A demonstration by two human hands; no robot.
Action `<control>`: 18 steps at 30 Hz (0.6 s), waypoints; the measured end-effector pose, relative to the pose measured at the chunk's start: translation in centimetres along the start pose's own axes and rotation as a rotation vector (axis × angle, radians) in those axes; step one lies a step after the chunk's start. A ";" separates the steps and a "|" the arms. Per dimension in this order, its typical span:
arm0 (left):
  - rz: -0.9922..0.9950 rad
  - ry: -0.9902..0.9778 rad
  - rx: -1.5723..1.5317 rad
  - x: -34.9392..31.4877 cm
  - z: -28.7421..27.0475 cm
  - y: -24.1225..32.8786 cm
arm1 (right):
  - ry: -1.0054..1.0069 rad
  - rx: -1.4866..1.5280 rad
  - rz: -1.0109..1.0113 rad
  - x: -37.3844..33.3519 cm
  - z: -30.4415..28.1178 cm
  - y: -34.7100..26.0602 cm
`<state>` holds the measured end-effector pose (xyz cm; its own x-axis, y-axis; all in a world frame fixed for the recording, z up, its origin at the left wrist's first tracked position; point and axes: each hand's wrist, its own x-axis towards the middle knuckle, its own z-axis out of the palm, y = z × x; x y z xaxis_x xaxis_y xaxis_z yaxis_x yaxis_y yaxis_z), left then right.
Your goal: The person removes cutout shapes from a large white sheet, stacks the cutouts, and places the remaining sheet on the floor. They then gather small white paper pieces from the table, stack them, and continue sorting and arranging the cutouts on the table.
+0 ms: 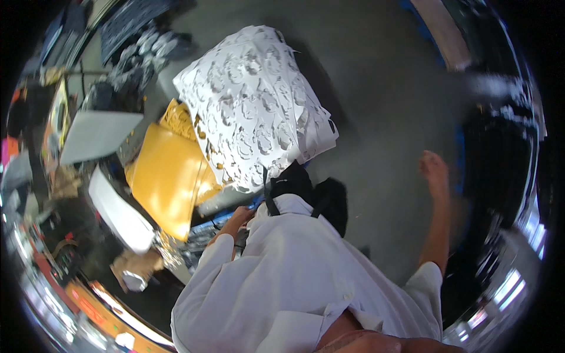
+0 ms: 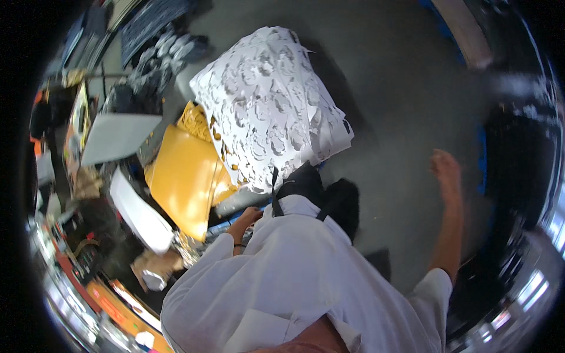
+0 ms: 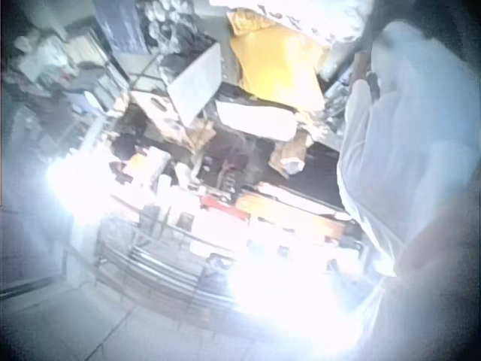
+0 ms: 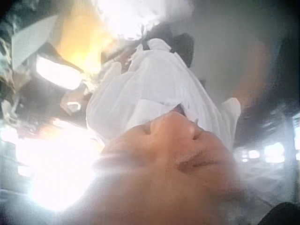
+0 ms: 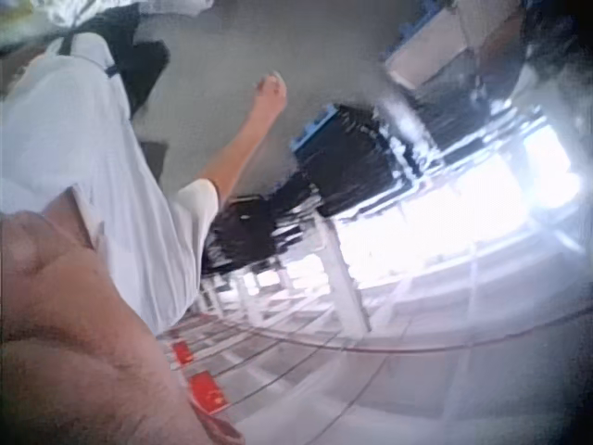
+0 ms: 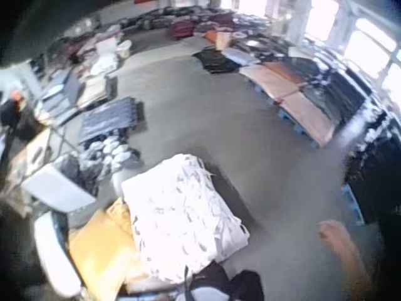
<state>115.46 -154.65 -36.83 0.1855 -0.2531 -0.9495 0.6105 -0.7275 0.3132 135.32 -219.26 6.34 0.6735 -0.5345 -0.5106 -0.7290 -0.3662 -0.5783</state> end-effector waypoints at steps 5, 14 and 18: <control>-0.044 0.210 -0.924 -5.2 3.5 11.8 | -0.576 0.123 0.204 7.2 6.3 -1.3; 0.043 0.474 -1.439 10.9 2.8 27.2 | -0.617 -0.089 0.218 36.0 14.2 -4.8; -0.418 0.626 -1.920 20.8 10.8 30.8 | -0.796 -0.181 0.235 51.1 29.7 -1.9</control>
<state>129.80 -189.25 -46.72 -0.2219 0.2225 -0.9493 0.4529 0.8858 0.1018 174.74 -223.26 -37.57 0.3380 0.0592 -0.9393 -0.8232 -0.4651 -0.3255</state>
